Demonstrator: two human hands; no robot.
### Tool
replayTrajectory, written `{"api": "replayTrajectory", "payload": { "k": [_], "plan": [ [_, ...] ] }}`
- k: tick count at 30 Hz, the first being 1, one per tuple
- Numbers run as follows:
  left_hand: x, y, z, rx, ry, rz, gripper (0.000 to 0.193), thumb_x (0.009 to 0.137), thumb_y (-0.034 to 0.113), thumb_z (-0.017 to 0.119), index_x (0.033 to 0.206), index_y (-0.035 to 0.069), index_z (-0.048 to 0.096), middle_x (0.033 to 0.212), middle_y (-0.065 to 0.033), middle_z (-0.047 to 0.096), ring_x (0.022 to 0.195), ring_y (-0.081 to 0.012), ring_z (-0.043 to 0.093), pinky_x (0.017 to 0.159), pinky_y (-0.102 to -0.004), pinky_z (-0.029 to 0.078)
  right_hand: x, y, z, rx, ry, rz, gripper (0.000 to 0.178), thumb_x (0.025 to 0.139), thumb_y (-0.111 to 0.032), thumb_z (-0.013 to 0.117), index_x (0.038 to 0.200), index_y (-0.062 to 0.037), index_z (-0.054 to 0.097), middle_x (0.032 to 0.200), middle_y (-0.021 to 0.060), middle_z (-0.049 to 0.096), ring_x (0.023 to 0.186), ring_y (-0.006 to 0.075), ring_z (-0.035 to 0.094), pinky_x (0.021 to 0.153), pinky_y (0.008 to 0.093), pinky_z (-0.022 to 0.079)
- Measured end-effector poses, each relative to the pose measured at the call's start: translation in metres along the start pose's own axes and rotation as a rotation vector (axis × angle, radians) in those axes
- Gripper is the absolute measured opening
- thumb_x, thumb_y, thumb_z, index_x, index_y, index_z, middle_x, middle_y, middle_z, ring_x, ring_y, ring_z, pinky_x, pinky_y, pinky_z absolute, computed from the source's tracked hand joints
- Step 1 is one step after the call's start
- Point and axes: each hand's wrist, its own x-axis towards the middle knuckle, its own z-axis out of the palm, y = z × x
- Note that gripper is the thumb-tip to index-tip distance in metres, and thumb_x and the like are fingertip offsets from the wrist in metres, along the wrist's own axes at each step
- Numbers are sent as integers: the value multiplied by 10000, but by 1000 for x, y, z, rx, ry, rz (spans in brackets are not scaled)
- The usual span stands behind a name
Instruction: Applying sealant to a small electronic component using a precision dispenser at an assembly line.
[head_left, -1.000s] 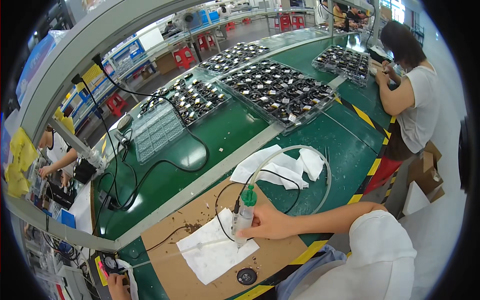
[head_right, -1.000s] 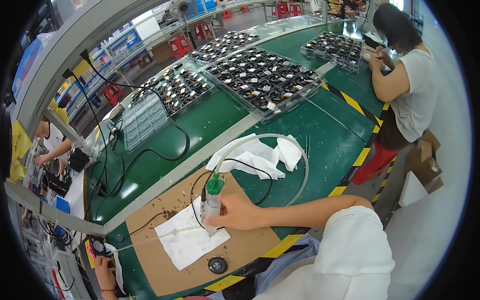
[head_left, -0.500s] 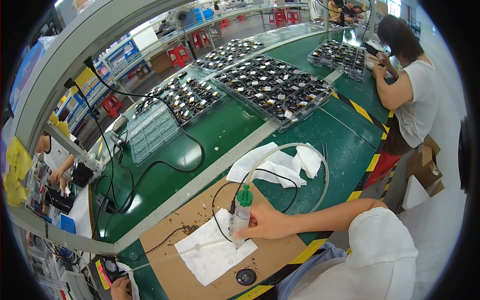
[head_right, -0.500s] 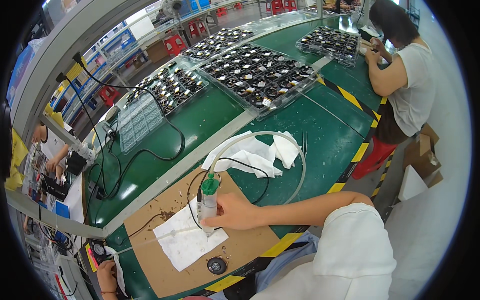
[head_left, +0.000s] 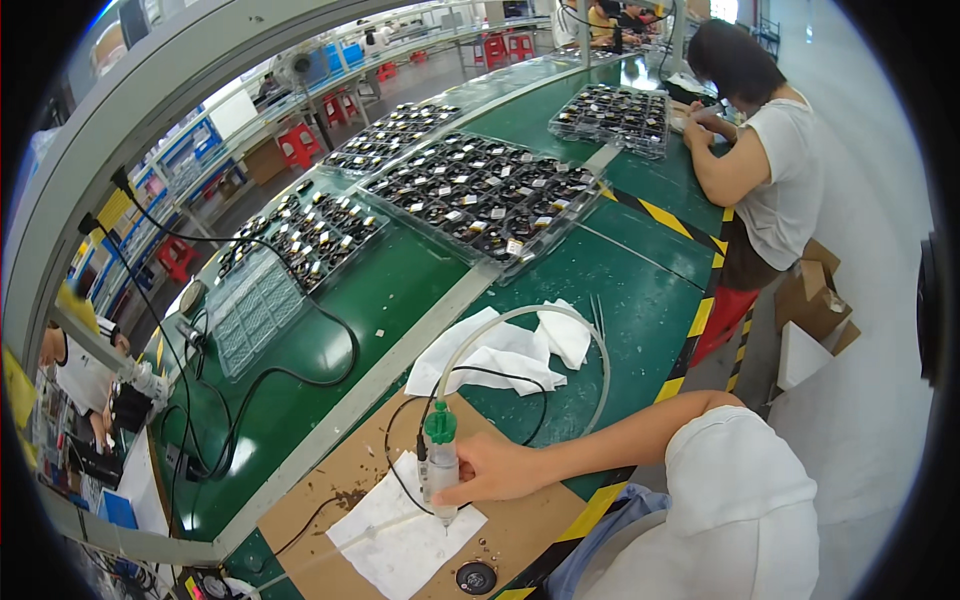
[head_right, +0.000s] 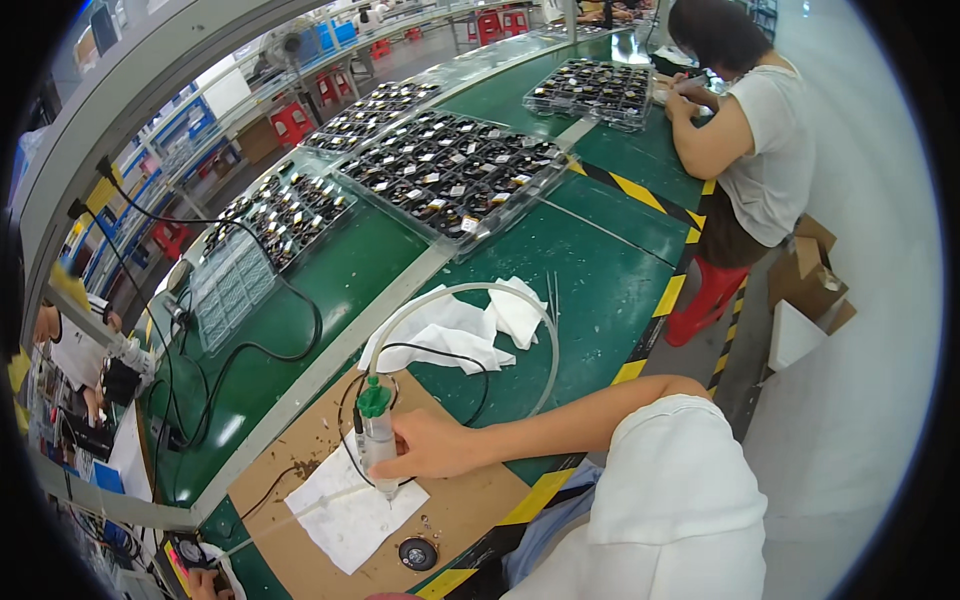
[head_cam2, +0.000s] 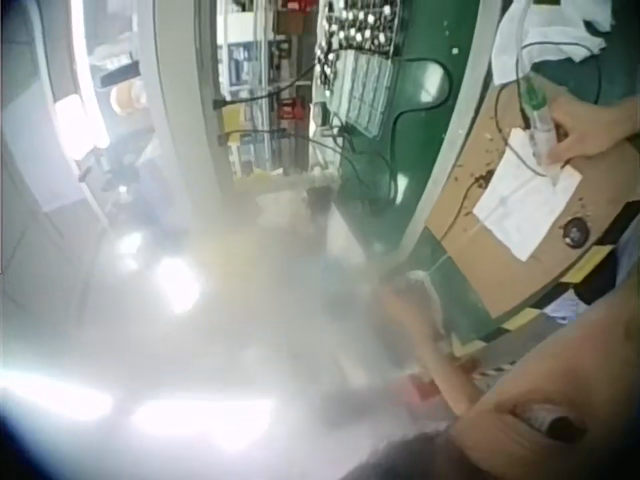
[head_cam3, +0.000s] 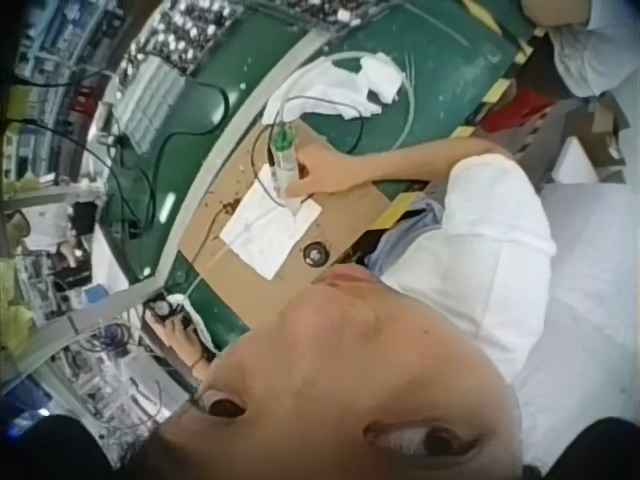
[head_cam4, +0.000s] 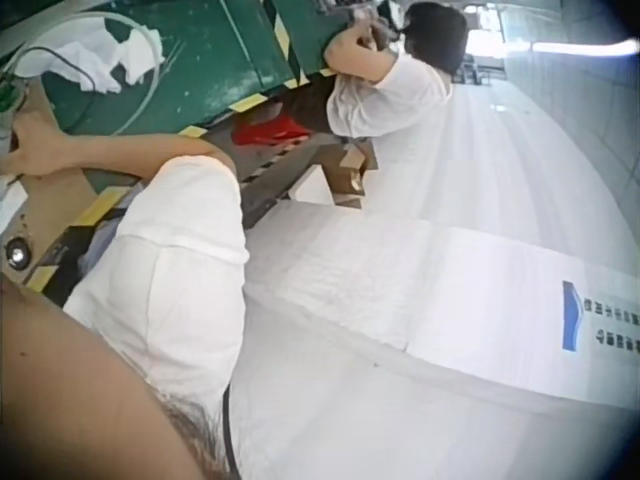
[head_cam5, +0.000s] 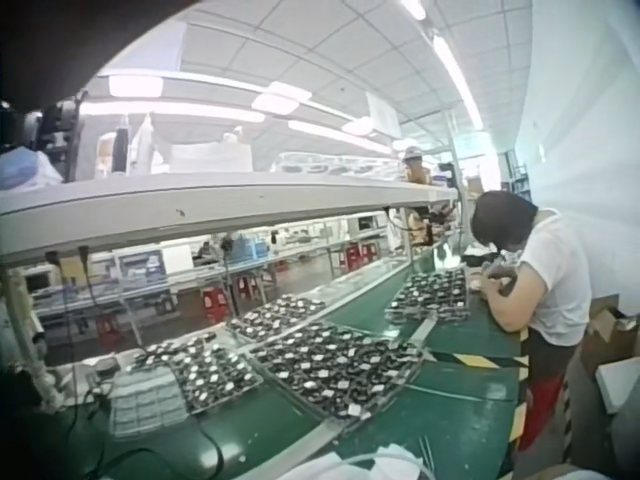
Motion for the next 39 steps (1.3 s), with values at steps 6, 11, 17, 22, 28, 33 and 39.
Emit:
{"api": "replayTrajectory", "payload": {
  "k": [6,11,17,22,28,33,39],
  "plan": [
    [3,16,-6,-262,-74,-66,253,696,-13,544,941,-10,604,1103,-207,516,1003,-380,512,852,-424,420,-1,0,-1,24,9,-10,376,834,-291,691,1035,-1,561,832,59,626,682,101,555,604,249,453],
    [3,20,-7,-471,-129,-142,256,749,-19,514,983,-21,618,1173,-226,518,1046,-390,510,898,-429,419,-1,-2,-3,-2,14,-12,379,826,-303,693,1025,-6,565,790,51,616,647,102,536,573,249,432],
    [-28,-11,0,-133,-226,-231,253,789,-30,488,1003,-38,623,1274,-264,477,1135,-414,474,983,-437,388,2,-1,-1,-2,15,-30,380,827,-316,690,1012,-8,566,769,47,606,619,98,520,546,250,416],
    [-26,-68,27,377,-85,-76,262,771,-57,487,1000,-45,613,1317,-294,421,1231,-451,390,1066,-435,323,-2,-1,0,8,28,-44,394,826,-330,693,1015,-10,564,755,46,600,603,89,515,528,251,406],
    [-30,-74,24,454,77,39,353,739,-92,481,1060,-30,615,1260,-272,482,1192,-427,445,1027,-414,372,1,-4,0,0,29,4,406,819,-339,701,1012,-8,569,748,42,602,583,84,510,523,245,401],
    [-33,-67,13,459,83,3,352,733,-95,481,1049,-28,620,1263,-270,481,1176,-420,454,1012,-410,379,-1,0,1,39,57,-31,390,825,-334,697,1000,-1,593,754,45,615,590,75,515,526,236,403],
    [-30,-62,7,449,79,-36,351,726,-98,480,1037,-25,626,1267,-268,479,1157,-412,464,994,-405,388,-3,-11,-4,25,-20,64,427,813,-337,689,1025,15,575,876,141,645,766,212,619,683,314,488]
  ]
}}
